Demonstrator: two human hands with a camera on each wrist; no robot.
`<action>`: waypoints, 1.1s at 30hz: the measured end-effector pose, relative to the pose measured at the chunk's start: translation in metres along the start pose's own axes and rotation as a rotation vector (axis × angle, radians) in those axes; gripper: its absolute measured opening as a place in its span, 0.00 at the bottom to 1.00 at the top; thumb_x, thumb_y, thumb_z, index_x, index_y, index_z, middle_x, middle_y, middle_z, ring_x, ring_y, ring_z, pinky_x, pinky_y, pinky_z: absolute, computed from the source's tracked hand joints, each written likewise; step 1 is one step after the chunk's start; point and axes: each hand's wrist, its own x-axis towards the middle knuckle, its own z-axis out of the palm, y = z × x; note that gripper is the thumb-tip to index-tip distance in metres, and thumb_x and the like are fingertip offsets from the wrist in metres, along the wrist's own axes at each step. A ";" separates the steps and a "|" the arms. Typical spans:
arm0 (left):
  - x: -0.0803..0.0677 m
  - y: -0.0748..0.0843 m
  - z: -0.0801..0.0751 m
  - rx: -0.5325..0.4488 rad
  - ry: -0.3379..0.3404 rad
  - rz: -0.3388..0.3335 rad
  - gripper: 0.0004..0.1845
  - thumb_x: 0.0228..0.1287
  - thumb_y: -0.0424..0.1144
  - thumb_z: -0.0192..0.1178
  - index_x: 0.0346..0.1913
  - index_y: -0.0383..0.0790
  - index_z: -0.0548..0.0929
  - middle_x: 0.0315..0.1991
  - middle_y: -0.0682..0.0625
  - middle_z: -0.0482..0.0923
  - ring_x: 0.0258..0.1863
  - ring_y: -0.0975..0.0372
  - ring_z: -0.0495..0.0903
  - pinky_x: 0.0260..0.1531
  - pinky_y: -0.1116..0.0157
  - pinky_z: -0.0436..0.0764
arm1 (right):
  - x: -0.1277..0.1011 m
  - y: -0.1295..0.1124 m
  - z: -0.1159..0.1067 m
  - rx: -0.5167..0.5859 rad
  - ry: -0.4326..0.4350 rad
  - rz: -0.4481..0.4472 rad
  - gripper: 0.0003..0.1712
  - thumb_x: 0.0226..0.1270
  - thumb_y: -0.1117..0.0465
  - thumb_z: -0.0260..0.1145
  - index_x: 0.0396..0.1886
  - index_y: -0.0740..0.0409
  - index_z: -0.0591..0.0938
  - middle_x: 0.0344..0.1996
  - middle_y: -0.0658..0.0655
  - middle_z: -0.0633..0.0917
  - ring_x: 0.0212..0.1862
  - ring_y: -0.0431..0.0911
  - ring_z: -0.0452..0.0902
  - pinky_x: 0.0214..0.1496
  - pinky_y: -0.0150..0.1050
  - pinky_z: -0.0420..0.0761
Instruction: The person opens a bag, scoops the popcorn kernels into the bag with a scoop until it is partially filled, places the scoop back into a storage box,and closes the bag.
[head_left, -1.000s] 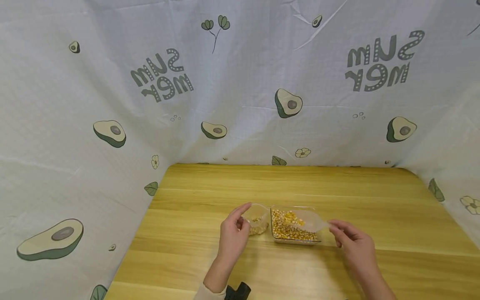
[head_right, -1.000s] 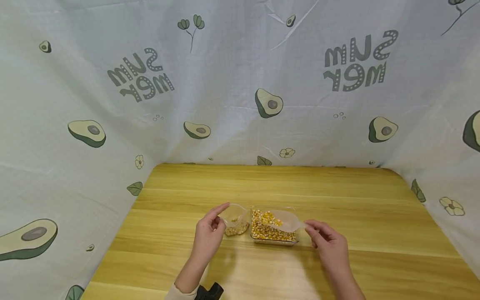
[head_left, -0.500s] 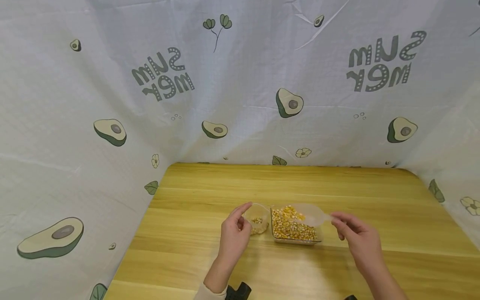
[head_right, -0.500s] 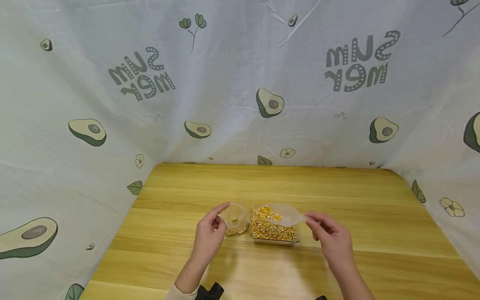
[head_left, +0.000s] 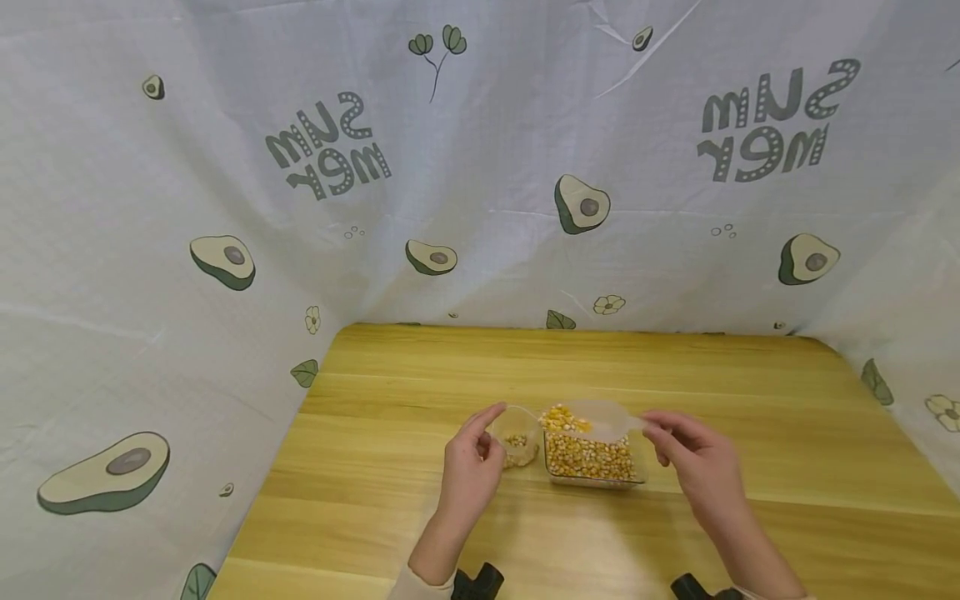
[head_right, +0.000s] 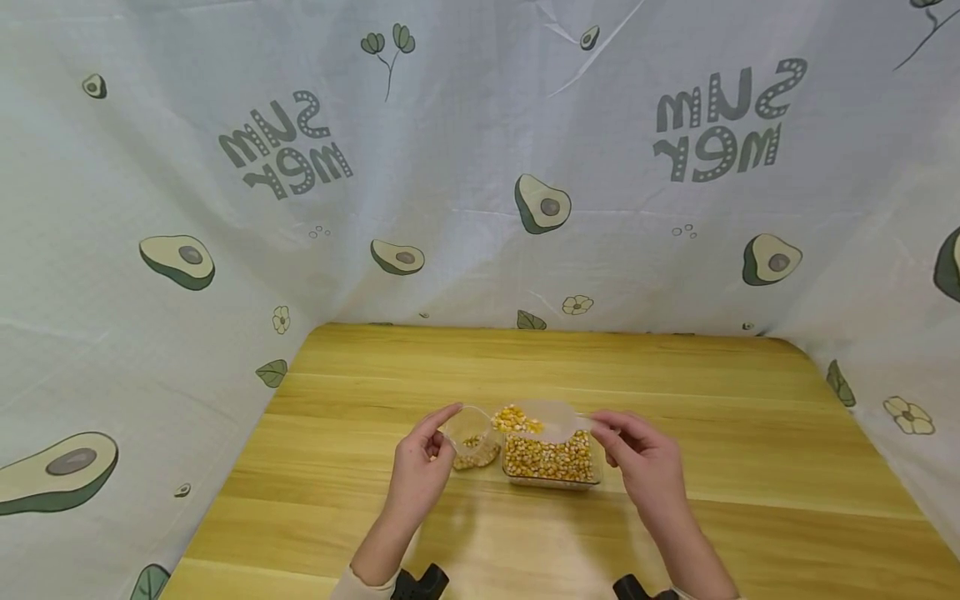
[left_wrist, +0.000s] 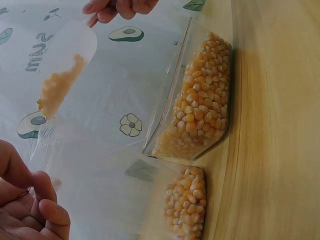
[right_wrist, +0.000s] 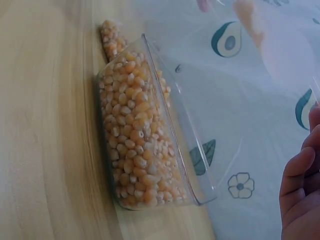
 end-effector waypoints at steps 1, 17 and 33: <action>0.000 0.000 0.000 -0.001 0.000 -0.001 0.27 0.64 0.22 0.50 0.64 0.42 0.81 0.59 0.45 0.80 0.20 0.70 0.65 0.17 0.76 0.64 | 0.001 0.000 0.001 -0.014 -0.005 0.003 0.13 0.69 0.66 0.65 0.48 0.69 0.84 0.22 0.44 0.79 0.24 0.41 0.70 0.28 0.36 0.72; 0.000 0.003 0.002 0.001 0.003 -0.006 0.27 0.63 0.22 0.51 0.63 0.44 0.81 0.59 0.44 0.80 0.21 0.70 0.65 0.19 0.75 0.66 | 0.014 -0.006 0.017 -0.070 -0.083 -0.050 0.12 0.70 0.63 0.66 0.47 0.66 0.85 0.24 0.43 0.77 0.25 0.42 0.68 0.26 0.37 0.73; -0.001 0.005 0.004 -0.013 -0.005 -0.013 0.28 0.63 0.21 0.50 0.63 0.44 0.81 0.60 0.41 0.79 0.22 0.70 0.66 0.19 0.76 0.66 | 0.015 -0.016 0.021 -0.075 -0.116 -0.171 0.11 0.69 0.67 0.65 0.48 0.65 0.85 0.30 0.41 0.80 0.26 0.39 0.71 0.26 0.35 0.74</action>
